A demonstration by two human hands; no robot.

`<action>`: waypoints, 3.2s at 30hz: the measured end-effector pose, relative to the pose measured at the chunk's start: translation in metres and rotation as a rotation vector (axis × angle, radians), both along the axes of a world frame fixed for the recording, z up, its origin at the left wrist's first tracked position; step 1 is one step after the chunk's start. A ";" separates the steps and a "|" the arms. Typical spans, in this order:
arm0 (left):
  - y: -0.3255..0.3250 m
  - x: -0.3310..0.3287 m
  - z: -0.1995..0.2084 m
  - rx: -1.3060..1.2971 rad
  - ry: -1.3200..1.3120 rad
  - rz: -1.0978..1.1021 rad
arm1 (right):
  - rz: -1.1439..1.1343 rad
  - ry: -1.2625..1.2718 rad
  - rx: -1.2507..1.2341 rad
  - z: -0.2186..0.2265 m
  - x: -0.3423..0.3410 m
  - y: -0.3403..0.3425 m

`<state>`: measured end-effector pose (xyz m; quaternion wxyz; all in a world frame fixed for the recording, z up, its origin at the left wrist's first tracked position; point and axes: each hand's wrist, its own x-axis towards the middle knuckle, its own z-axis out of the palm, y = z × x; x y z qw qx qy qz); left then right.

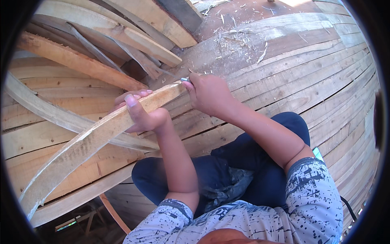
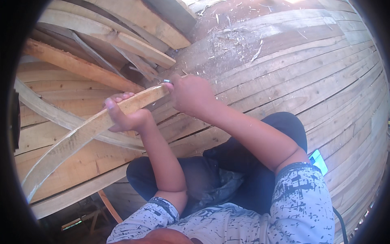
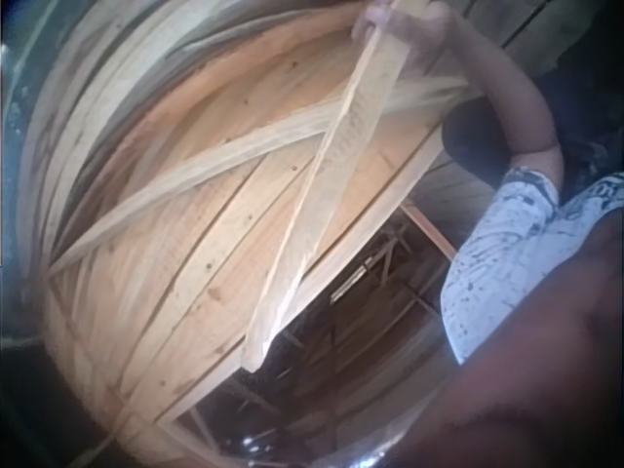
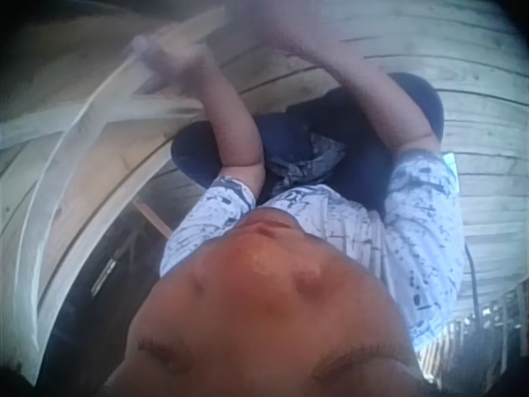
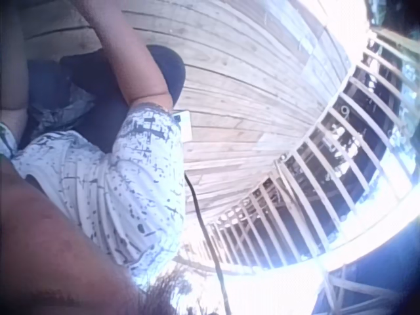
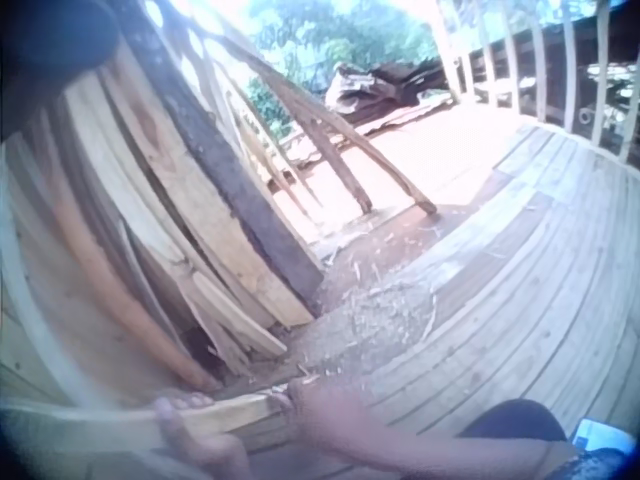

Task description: The person sits cross-legged on a wooden floor and uses a knife to carve a long, curved piece of wood. They hold the wood with their left hand and shave thin strips from the surface with their right hand, creating wood shavings that fall onto the floor.

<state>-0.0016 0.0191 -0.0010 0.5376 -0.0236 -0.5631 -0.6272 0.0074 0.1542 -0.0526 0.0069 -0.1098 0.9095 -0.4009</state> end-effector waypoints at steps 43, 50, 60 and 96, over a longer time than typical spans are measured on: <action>0.001 -0.003 0.011 0.151 -0.085 0.122 | -0.034 -0.083 -0.053 -0.047 -0.011 -0.004; 0.002 -0.003 0.012 0.151 -0.083 0.138 | -0.006 -0.074 0.012 -0.043 -0.008 -0.005; -0.003 -0.001 0.006 0.099 -0.053 0.075 | -0.047 0.014 -0.052 -0.027 -0.006 -0.005; -0.014 -0.004 0.007 0.160 -0.057 0.102 | 0.065 -0.029 -0.012 -0.040 -0.006 -0.005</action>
